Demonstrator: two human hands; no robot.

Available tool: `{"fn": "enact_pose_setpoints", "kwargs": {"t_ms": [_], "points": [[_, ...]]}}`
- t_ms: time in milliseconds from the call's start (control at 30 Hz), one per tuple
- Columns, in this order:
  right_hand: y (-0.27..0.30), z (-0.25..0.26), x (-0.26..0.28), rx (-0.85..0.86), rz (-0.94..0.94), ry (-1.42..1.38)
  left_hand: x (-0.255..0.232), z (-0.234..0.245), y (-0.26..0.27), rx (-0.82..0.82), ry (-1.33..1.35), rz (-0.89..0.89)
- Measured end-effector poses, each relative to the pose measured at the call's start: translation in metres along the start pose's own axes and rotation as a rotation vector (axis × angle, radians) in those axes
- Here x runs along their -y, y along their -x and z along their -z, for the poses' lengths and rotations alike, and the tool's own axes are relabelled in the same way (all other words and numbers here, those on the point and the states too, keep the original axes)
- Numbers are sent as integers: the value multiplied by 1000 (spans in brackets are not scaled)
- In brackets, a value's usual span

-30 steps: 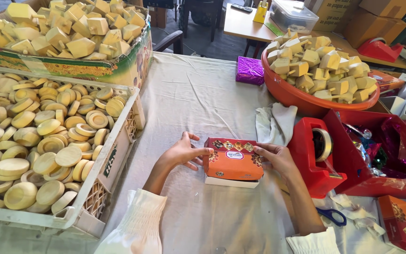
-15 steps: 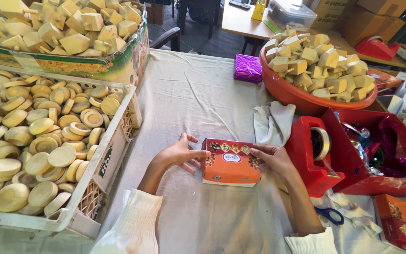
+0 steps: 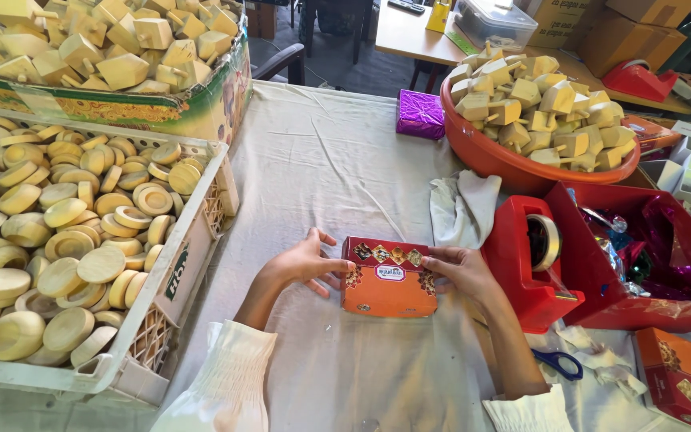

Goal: The person packages sweets by wiping small wooden blocks with a cloth, placing them into a small white box along with wooden sticks, and then closing the box and wiping it down with a cloth.

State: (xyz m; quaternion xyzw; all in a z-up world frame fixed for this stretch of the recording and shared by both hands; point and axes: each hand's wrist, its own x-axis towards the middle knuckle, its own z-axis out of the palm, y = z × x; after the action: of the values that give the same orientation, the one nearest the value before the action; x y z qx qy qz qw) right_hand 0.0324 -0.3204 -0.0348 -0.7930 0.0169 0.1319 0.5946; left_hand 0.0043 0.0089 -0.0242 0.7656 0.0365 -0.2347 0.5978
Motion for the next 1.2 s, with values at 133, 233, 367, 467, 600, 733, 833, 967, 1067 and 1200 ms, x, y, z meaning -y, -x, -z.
{"fn": "enact_pose_setpoints", "kwargs": {"t_ms": [133,233,367,467,600,733,833,967,1067,1200], "points": [[-8,-1,-7,-8,-13,17,10,1,-6,21,-21,-13],[1,-1,2,-30,-20,78,4,2,4,-9,-110,-25],[30,3,27,-249,492,31,-27,5,32,-394,-379,-221],[30,12,25,-429,745,-192,-47,-2,46,-631,-314,-438],[30,8,25,-634,770,-233,-48,-14,47,-723,-244,-671],[48,-6,41,-687,743,-7,-48,-18,48,-750,-285,-672],[49,-12,44,-703,762,173,-50,-16,50,-805,-237,-704],[37,-9,32,-667,744,436,-51,-15,51,-873,-119,-763],[6,3,-6,-601,781,659,-48,-17,47,-875,-69,-774],[-10,7,-24,-523,606,838,-49,-23,47,-822,-71,-797]]}}
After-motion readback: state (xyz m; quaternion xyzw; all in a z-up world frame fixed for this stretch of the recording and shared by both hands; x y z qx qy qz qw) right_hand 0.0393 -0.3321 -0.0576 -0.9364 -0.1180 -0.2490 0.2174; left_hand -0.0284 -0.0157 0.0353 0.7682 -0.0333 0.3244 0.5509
